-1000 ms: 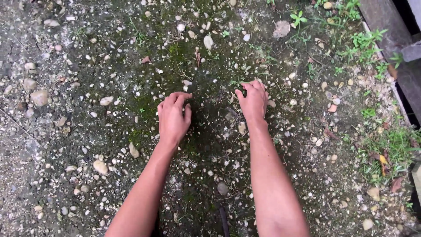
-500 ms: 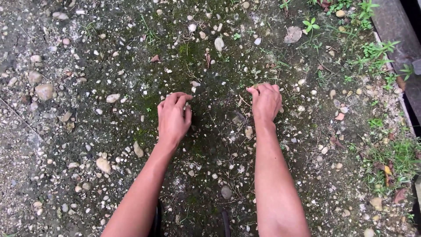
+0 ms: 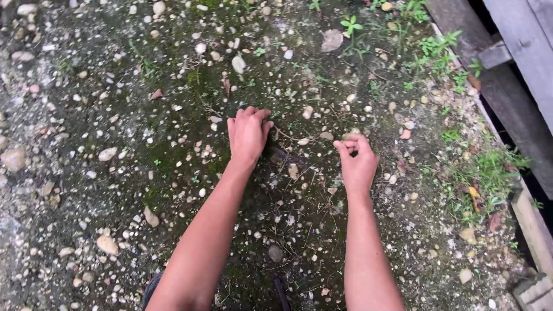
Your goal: Picking weeds and small organic debris from a dirt and gravel area by hand.
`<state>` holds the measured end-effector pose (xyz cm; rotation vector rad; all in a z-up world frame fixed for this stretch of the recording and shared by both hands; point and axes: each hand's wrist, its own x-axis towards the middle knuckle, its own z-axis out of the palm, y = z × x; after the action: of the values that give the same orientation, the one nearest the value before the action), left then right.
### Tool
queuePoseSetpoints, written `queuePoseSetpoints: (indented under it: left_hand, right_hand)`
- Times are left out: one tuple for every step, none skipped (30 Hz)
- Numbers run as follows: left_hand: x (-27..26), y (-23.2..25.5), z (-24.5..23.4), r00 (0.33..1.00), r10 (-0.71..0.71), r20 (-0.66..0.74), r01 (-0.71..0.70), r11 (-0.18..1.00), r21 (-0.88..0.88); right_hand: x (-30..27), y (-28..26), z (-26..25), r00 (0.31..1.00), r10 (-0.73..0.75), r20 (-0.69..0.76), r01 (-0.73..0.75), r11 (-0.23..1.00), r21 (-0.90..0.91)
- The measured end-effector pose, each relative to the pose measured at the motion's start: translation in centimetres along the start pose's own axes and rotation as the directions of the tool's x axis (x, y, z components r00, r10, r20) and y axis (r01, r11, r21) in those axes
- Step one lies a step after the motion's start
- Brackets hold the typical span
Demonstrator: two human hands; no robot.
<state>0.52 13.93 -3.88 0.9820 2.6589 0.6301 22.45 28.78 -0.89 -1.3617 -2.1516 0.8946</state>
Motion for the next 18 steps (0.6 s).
queuePoseSetpoints:
  left_hand:
    - [0.4,0.3,0.6,1.0,0.011,0.01,-0.012,1.0,0.003]
    - [0.8,0.6,1.1,1.0,0.012,-0.008,-0.011,0.999,0.046]
    - [1.4,0.9,1.7,0.999,0.016,-0.029,-0.013,0.996,0.088]
    - [1.7,0.9,2.1,0.999,0.03,-0.022,-0.028,0.995,0.091]
    - [2.1,1.0,2.5,0.999,0.014,-0.032,-0.011,0.995,0.099]
    - [2.5,1.1,3.0,0.999,-0.002,-0.041,0.007,0.994,0.107]
    - [2.6,1.0,3.7,0.999,0.002,-0.035,0.001,0.994,0.105]
    - [2.7,0.9,4.4,0.999,0.007,-0.047,-0.001,0.992,0.13]
    - [2.6,0.4,5.1,0.998,0.005,-0.057,0.004,0.988,0.155]
    - [2.6,0.5,5.2,0.999,0.004,-0.049,0.004,0.988,0.154]
    - [2.7,0.5,5.2,0.997,0.017,-0.071,-0.005,0.986,0.167]
    - [2.7,0.5,5.2,0.995,0.031,-0.093,-0.014,0.983,0.181]
    - [2.5,0.7,5.0,0.996,0.029,-0.085,-0.013,0.983,0.181]
    - [2.4,0.9,4.8,0.995,0.053,-0.082,-0.044,0.992,0.117]
    - [2.7,1.2,4.4,0.993,0.083,-0.089,-0.078,0.996,0.052]
    - [2.4,1.3,4.7,0.992,0.086,-0.089,-0.081,0.995,0.051]
    - [2.3,1.3,4.8,0.99,0.138,-0.043,-0.135,0.988,0.072]
    - [2.2,1.4,5.0,0.982,0.189,0.005,-0.189,0.978,0.09]
  right_hand:
    - [-0.5,0.6,-0.4,1.0,0.013,-0.008,-0.013,1.0,0.001]
    - [-1.0,1.1,-0.7,1.0,0.023,-0.008,-0.023,1.0,-0.005]
    - [-1.4,1.6,-1.1,0.999,0.03,-0.012,-0.03,0.999,-0.009]
    - [-1.7,2.4,-1.0,0.999,0.041,-0.024,-0.041,0.999,-0.007]
    - [-1.9,3.2,-1.1,1.0,-0.007,-0.016,0.007,1.0,0.0]
    - [-2.1,4.0,-1.1,0.998,-0.055,-0.009,0.055,0.998,0.007]
    - [-2.2,4.1,-1.4,0.999,-0.049,-0.013,0.049,0.999,0.003]
    - [-2.3,4.3,-1.6,0.997,-0.068,-0.032,0.07,0.997,0.039]
    - [-2.5,4.4,-1.7,0.995,-0.088,-0.044,0.091,0.993,0.075]
    - [-2.5,4.6,-1.8,0.996,-0.081,-0.041,0.084,0.994,0.071]
    - [-2.5,4.8,-1.8,0.996,-0.083,-0.043,0.086,0.993,0.081]
    - [-2.5,5.0,-1.8,0.995,-0.085,-0.045,0.088,0.992,0.091]
    - [-2.6,5.3,-1.8,0.996,-0.078,-0.04,0.081,0.993,0.088]
    - [-2.7,5.5,-1.7,0.995,-0.091,-0.045,0.095,0.991,0.099]
    - [-2.3,5.7,-1.7,0.992,-0.11,-0.057,0.116,0.987,0.113]
    - [-2.4,5.7,-1.9,0.992,-0.109,-0.06,0.115,0.987,0.111]
    - [-2.4,5.6,-2.1,0.992,-0.109,-0.063,0.115,0.988,0.104]
    - [-2.5,5.5,-2.2,0.992,-0.108,-0.066,0.114,0.989,0.097]
